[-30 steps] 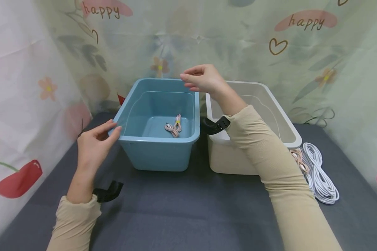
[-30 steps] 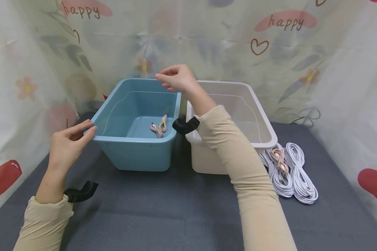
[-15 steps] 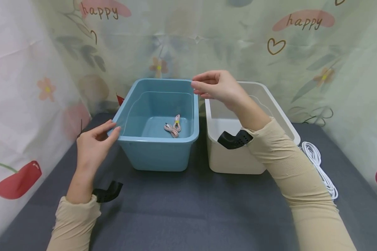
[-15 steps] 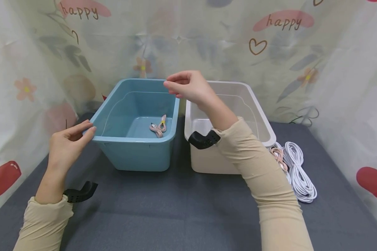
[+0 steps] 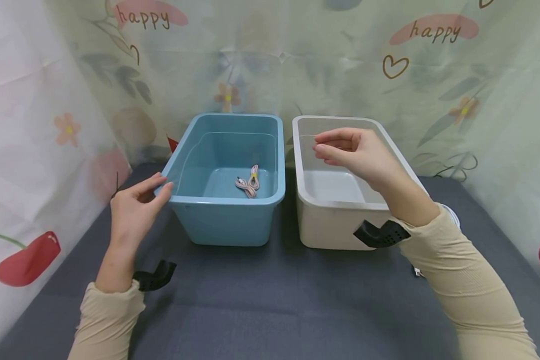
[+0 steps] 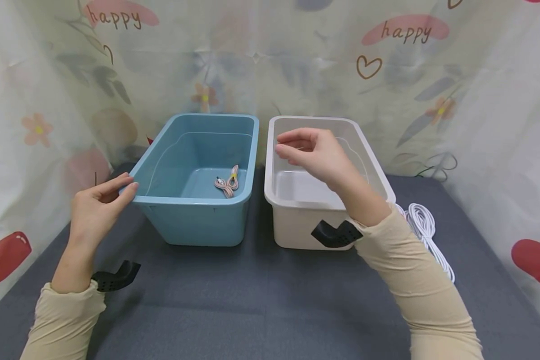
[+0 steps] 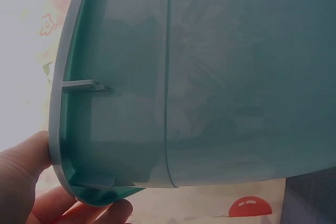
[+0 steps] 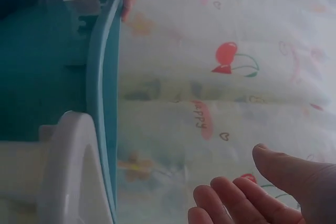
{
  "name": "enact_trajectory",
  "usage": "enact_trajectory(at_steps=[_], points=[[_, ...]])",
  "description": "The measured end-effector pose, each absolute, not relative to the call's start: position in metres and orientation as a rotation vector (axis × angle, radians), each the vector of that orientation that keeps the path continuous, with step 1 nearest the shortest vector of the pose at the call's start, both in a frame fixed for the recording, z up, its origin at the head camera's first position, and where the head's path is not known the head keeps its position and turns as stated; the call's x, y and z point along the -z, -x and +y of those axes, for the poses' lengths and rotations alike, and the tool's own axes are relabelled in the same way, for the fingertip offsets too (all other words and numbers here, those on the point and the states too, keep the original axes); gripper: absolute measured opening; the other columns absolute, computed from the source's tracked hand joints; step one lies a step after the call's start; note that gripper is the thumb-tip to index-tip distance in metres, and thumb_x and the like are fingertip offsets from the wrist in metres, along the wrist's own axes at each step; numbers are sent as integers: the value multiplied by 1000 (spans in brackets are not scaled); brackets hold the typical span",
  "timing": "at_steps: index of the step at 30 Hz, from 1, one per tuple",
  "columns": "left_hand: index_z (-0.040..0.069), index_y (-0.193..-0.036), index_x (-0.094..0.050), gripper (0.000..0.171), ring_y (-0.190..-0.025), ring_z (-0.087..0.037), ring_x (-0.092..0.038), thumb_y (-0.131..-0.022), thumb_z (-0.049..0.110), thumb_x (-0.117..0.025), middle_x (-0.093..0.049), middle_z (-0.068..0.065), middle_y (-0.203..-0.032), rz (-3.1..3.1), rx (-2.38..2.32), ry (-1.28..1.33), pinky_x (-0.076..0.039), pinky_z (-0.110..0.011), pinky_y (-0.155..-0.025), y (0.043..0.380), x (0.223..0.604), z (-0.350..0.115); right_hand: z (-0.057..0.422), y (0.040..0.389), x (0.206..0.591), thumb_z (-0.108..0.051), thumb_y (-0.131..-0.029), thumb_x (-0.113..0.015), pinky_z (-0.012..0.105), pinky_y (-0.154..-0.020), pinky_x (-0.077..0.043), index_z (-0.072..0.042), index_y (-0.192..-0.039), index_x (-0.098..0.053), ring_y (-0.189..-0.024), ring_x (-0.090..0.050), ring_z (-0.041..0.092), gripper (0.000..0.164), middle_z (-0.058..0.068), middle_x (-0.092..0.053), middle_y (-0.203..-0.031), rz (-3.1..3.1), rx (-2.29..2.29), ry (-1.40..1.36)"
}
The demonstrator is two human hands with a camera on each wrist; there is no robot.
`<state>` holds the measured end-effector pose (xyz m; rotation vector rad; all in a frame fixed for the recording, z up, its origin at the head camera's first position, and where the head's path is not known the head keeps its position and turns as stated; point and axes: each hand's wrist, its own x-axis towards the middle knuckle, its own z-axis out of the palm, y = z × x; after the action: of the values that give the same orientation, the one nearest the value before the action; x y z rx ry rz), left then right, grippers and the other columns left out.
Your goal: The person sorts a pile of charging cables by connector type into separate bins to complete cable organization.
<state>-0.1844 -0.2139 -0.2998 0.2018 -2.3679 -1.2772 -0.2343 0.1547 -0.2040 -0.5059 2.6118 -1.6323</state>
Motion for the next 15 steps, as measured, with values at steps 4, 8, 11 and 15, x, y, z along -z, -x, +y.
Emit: enact_trajectory(at_steps=[4,8,11,15], points=[[14,-122,-64,43,-117,-20,-59,-86,37,-65,-58,-1,-130,-2369,1277,-210,-50,-13,-85,185,299,-214,175,222,211,-25,-87,-66,17,-81,-54,-2,-120,-60,-88,-66,0,40,-15,-69,-94,2647,1593,473],[15,-122,-63,43,-117,-20,-59,-85,38,-65,-58,-1,-130,-2371,1279,-219,-49,-11,-84,185,298,-213,196,210,219,-28,-87,-65,14,-82,-52,-7,-120,-61,-89,-66,-1,39,-18,-69,-96,2661,1606,414],[15,-122,-63,43,-117,-20,-59,-85,38,-65,-59,-1,-130,-2372,1275,-220,-49,-10,-83,184,299,-213,213,203,226,-26,-88,-65,13,-81,-52,-11,-118,-62,-90,-66,-2,34,-19,-69,-96,2660,1658,387],[15,-122,-64,43,-117,-20,-60,-85,37,-65,-59,-1,-130,-2371,1273,-216,-49,-9,-82,184,299,-213,235,192,236,-17,-88,-65,13,-79,-53,-11,-116,-64,-90,-67,-1,28,-16,-71,-96,2615,1801,381]])
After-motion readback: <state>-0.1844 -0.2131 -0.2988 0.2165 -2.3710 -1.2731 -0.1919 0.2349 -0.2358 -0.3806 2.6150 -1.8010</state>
